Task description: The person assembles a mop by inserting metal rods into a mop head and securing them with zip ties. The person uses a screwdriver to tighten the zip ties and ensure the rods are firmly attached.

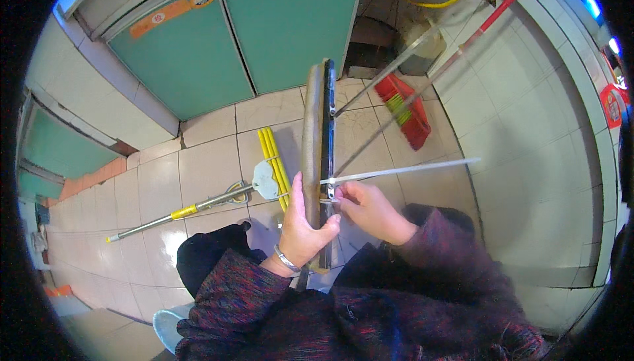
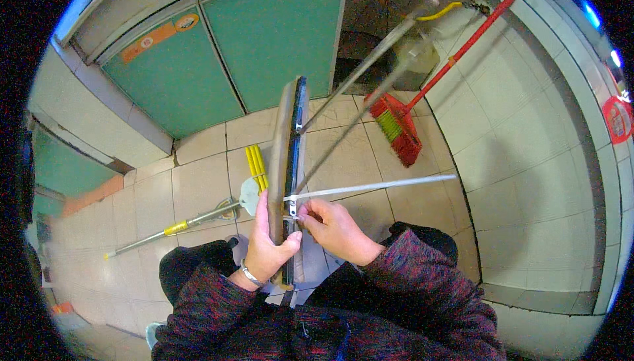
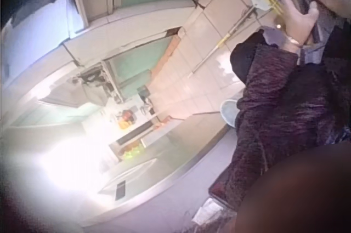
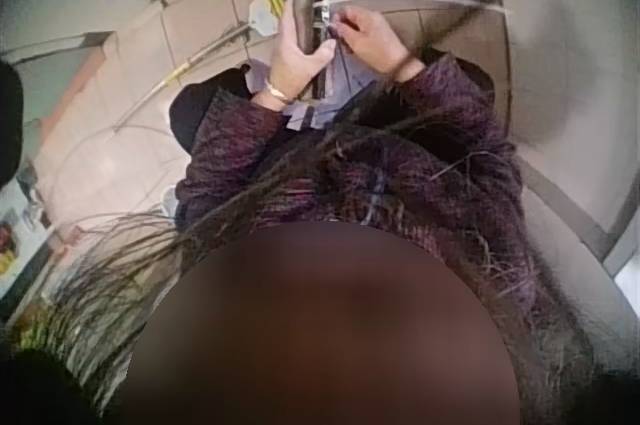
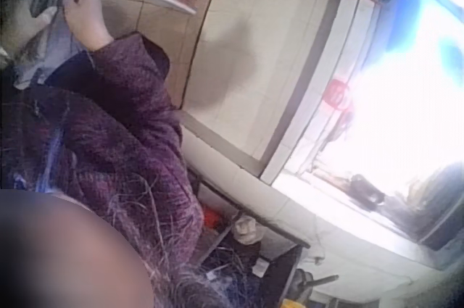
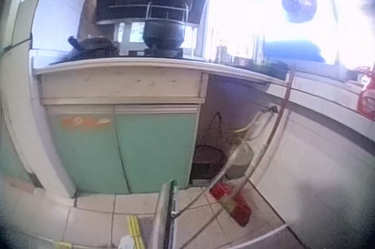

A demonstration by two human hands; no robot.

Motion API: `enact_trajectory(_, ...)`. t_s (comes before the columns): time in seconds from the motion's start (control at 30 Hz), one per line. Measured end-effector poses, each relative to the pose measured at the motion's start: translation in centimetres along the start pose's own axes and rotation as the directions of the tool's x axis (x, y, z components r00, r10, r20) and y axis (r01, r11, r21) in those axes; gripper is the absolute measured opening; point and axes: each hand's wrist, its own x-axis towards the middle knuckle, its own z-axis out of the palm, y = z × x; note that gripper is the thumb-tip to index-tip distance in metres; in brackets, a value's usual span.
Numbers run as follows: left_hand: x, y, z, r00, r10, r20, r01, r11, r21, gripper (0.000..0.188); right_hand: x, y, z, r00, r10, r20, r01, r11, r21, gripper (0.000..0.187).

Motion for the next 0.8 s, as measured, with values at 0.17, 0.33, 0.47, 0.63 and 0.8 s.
enact_trajectory(0.17,-0.1,0.2,-0.7,0.999,0.044,0.015,-0.045,0.990,0.131,0.093,0.2,0.1,-0.1,0.999,0.003,0.035,-0.002,1.000,-0.025,0.010)
enact_trajectory(0.33,-0.1,0.7,-0.8,0.999,0.031,0.026,-0.033,0.995,0.096,0.093,0.0,-1.3,-0.8,0.996,0.024,0.083,-0.020,0.998,-0.053,0.009)
enact_trajectory(0.47,-0.2,1.2,-0.7,0.998,0.034,0.048,-0.038,0.995,0.090,0.095,0.1,0.0,-0.7,0.980,-0.194,0.046,0.200,0.961,-0.193,0.010)
enact_trajectory(0.63,0.1,1.1,-0.7,0.996,-0.020,0.089,0.027,0.997,-0.077,0.098,0.2,-0.6,-0.6,0.970,-0.239,0.049,0.244,0.943,-0.227,0.013)
enact_trajectory(0.8,1.2,-1.2,-2.1,0.956,-0.226,0.186,0.261,0.946,-0.193,0.080,2.2,0.7,-1.4,0.985,-0.040,0.167,0.057,0.993,-0.103,0.016)
